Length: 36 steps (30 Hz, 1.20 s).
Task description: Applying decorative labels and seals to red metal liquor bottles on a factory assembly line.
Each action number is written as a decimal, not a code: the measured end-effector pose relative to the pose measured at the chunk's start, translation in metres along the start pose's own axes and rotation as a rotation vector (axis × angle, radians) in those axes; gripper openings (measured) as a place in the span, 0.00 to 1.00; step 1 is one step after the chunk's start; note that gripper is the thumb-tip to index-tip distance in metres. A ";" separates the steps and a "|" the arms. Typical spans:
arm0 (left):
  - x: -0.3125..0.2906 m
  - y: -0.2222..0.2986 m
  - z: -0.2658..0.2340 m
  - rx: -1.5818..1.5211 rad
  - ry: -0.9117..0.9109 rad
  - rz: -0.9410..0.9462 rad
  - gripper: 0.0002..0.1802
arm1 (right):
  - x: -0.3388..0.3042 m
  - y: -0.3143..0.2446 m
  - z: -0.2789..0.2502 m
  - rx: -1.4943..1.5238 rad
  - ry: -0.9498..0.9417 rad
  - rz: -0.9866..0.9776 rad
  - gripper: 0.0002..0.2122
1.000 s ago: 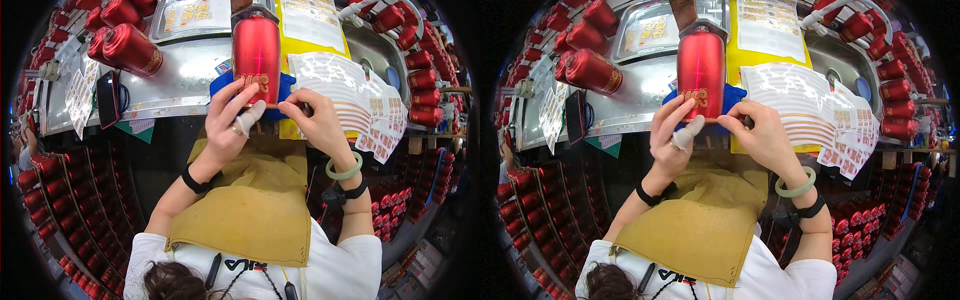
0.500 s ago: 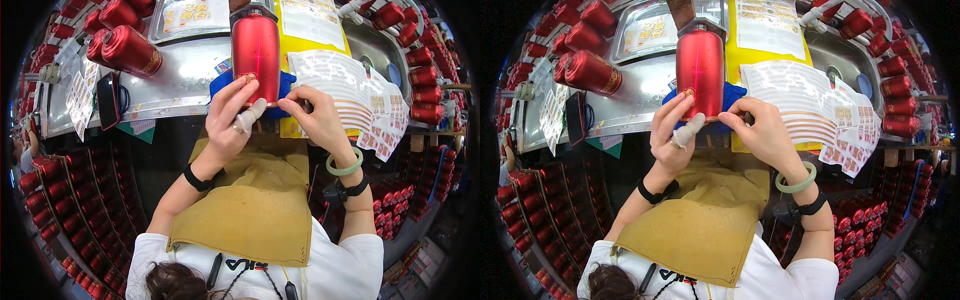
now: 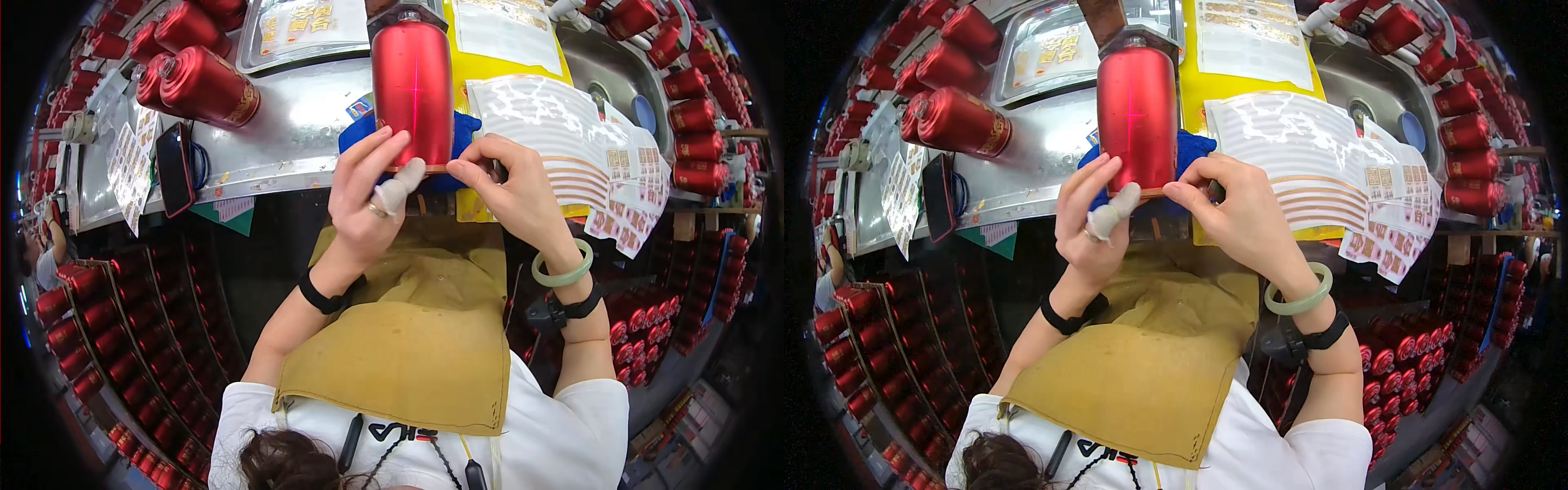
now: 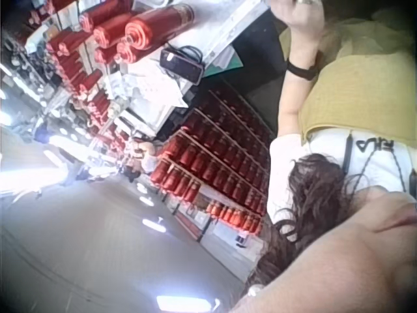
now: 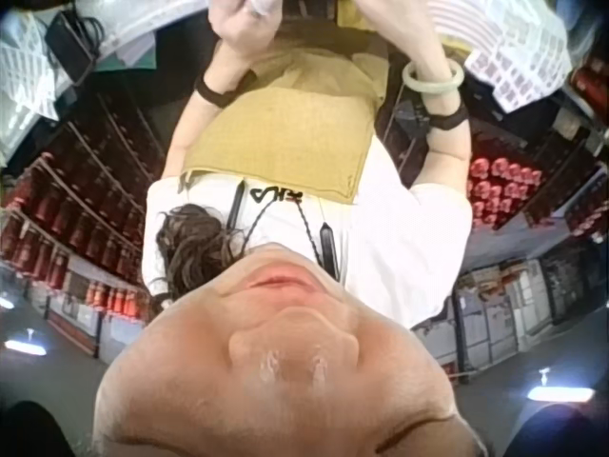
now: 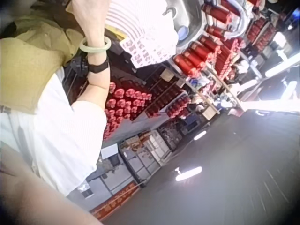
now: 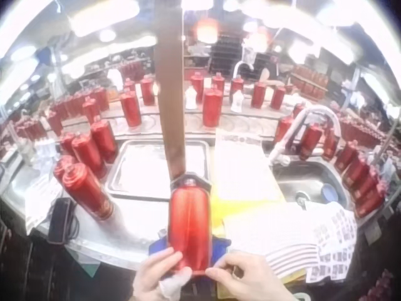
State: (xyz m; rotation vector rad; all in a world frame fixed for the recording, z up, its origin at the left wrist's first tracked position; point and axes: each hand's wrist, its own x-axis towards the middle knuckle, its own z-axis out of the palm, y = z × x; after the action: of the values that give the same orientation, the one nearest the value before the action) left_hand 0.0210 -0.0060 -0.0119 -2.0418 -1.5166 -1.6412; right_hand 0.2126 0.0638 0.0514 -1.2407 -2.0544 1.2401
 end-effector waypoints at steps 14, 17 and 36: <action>-0.005 0.001 0.004 0.028 -0.030 0.015 0.13 | 0.002 -0.001 0.006 -0.008 0.026 -0.057 0.12; -0.005 -0.003 -0.001 0.077 -0.004 0.037 0.13 | 0.001 0.008 0.004 -0.016 0.055 -0.032 0.12; -0.019 -0.003 0.002 -0.080 0.047 -0.143 0.20 | -0.001 0.010 0.033 0.353 0.085 0.161 0.16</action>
State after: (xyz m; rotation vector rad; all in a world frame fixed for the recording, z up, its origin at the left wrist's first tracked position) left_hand 0.0214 -0.0148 -0.0290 -1.9596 -1.6412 -1.8159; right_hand 0.1937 0.0488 0.0266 -1.2802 -1.6123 1.5173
